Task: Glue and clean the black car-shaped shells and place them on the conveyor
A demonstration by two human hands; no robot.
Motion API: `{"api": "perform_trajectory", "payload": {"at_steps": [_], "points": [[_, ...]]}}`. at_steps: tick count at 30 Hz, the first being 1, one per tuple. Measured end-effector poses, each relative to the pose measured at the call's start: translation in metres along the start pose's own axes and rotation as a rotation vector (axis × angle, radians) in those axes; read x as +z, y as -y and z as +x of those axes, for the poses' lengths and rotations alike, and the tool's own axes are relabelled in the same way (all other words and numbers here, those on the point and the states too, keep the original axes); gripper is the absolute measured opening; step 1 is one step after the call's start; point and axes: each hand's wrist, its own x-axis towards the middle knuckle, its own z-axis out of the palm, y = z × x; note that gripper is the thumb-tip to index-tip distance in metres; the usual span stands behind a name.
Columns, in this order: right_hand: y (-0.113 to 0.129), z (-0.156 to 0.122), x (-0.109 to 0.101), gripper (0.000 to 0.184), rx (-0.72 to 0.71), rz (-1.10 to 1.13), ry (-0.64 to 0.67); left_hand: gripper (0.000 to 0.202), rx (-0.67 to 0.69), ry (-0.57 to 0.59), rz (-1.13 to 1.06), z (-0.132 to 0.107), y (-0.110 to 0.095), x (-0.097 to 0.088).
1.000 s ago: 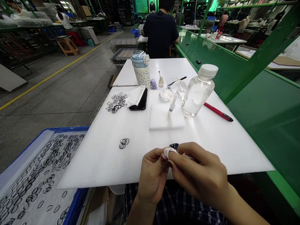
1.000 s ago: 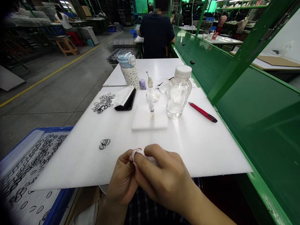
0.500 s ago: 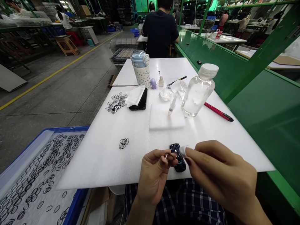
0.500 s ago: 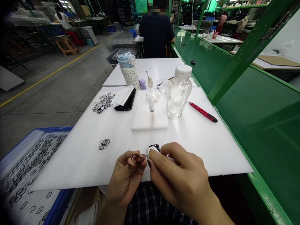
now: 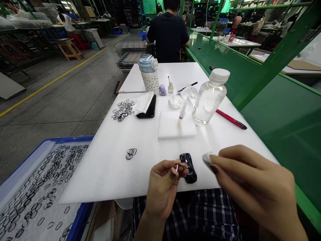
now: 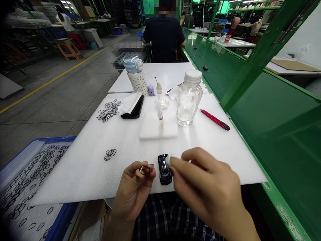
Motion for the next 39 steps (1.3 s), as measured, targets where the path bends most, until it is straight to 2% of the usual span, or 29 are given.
{"api": "perform_trajectory", "payload": {"at_steps": [2, 4, 6, 8, 11, 13, 16, 19, 22, 25, 29, 39], "points": [[-0.007, -0.006, -0.003, 0.018, 0.059, 0.014, -0.061, 0.01, -0.008, 0.004, 0.025, -0.001, -0.002, -0.001], [-0.014, -0.013, -0.001, 0.019, 0.094, 0.067, -0.048, 0.011, -0.005, 0.014, 0.099, -0.003, -0.007, -0.003], [-0.02, -0.02, 0.003, 0.018, 0.13, 0.108, -0.011, 0.01, 0.039, 0.016, 0.301, -0.007, -0.013, -0.005], [-0.024, -0.025, 0.009, 0.016, 0.174, 0.137, 0.022, 0.011, 0.171, -0.004, 0.64, -0.01, -0.018, -0.007], [-0.029, -0.029, 0.019, 0.015, 0.242, 0.184, 0.049, 0.017, 0.473, -0.001, 1.155, -0.012, -0.017, -0.007], [-0.03, -0.03, 0.027, 0.014, 0.279, 0.215, 0.065, 0.018, 0.637, 0.065, 1.345, -0.011, -0.01, -0.007], [-0.03, -0.03, 0.038, 0.013, 0.326, 0.271, 0.127, 0.017, 0.751, 0.164, 1.452, -0.008, 0.0, -0.007], [-0.03, -0.03, 0.044, 0.014, 0.368, 0.314, 0.222, 0.019, 0.737, 0.185, 1.494, -0.007, 0.005, -0.008], [-0.031, -0.03, 0.043, 0.014, 0.403, 0.3, 0.275, 0.023, 0.683, 0.148, 1.514, -0.006, 0.003, -0.009], [-0.031, -0.029, 0.041, 0.015, 0.42, 0.281, 0.295, 0.028, 0.592, 0.085, 1.529, -0.006, 0.0, -0.009], [-0.031, -0.027, 0.04, 0.014, 0.435, 0.284, 0.308, 0.028, 0.478, 0.063, 1.547, -0.007, -0.003, -0.01], [-0.03, -0.025, 0.043, 0.011, 0.451, 0.257, 0.295, 0.028, 0.437, 0.042, 1.546, -0.007, -0.003, -0.007]]}}
